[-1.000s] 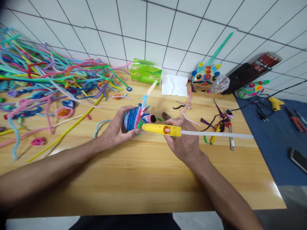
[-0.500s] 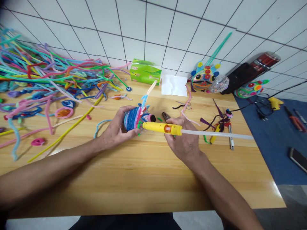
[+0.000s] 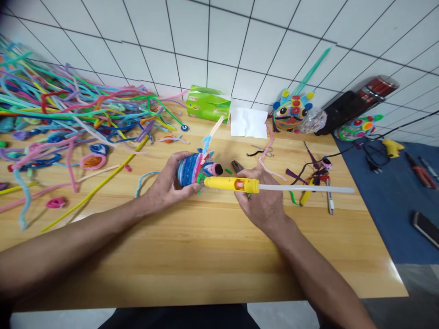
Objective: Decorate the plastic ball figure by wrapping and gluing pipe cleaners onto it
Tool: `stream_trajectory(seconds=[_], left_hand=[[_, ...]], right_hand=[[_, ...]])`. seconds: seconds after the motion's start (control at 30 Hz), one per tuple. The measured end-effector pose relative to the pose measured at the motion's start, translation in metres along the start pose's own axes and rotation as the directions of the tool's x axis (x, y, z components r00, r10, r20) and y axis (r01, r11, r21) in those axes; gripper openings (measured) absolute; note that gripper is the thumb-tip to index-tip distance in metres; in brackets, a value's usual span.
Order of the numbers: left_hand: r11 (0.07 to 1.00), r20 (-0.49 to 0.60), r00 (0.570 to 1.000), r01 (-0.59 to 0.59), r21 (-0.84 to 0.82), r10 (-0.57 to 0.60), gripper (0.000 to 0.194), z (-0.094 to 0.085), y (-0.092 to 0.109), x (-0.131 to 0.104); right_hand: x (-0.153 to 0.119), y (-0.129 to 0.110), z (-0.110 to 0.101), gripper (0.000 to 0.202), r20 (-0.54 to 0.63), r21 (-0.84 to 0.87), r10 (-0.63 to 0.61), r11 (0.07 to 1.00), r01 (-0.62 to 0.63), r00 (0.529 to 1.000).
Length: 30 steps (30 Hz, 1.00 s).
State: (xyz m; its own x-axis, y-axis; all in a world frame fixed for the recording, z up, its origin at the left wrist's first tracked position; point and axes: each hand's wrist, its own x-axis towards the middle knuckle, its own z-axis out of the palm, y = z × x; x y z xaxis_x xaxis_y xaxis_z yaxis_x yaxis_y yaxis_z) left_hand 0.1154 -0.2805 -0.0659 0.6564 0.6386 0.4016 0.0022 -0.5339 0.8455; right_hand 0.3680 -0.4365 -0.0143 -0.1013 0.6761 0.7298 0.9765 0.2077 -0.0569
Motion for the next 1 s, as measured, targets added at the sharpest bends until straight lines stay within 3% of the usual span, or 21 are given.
stream_trajectory(seconds=[0.37,0.57,0.77,0.87,1.0], left_hand=[[1.000,0.002,1.000,-0.007,0.014,0.007,0.080,0.000,0.001,0.000],[1.000,0.013,1.000,0.019,0.012,-0.019,0.082,-0.001,0.002,0.000],[0.999,0.028,0.999,0.035,0.010,-0.035,0.080,-0.003,0.006,0.002],[0.998,0.021,0.998,0.067,-0.009,-0.067,0.081,-0.002,0.008,0.001],[0.994,0.007,0.994,0.108,-0.001,-0.108,0.082,-0.001,0.005,0.000]], right_hand=[[0.004,-0.005,0.001,0.037,-0.049,-0.066,0.014,0.998,-0.017,0.999],[0.000,-0.002,0.001,0.032,0.001,-0.039,0.036,0.999,-0.036,0.999],[-0.004,-0.002,0.003,0.027,-0.019,-0.032,0.169,0.985,-0.169,0.986],[0.005,0.006,-0.007,0.009,-0.031,0.069,0.395,0.917,-0.393,0.918],[0.019,0.052,-0.025,0.027,-0.017,0.136,0.694,0.714,-0.686,0.719]])
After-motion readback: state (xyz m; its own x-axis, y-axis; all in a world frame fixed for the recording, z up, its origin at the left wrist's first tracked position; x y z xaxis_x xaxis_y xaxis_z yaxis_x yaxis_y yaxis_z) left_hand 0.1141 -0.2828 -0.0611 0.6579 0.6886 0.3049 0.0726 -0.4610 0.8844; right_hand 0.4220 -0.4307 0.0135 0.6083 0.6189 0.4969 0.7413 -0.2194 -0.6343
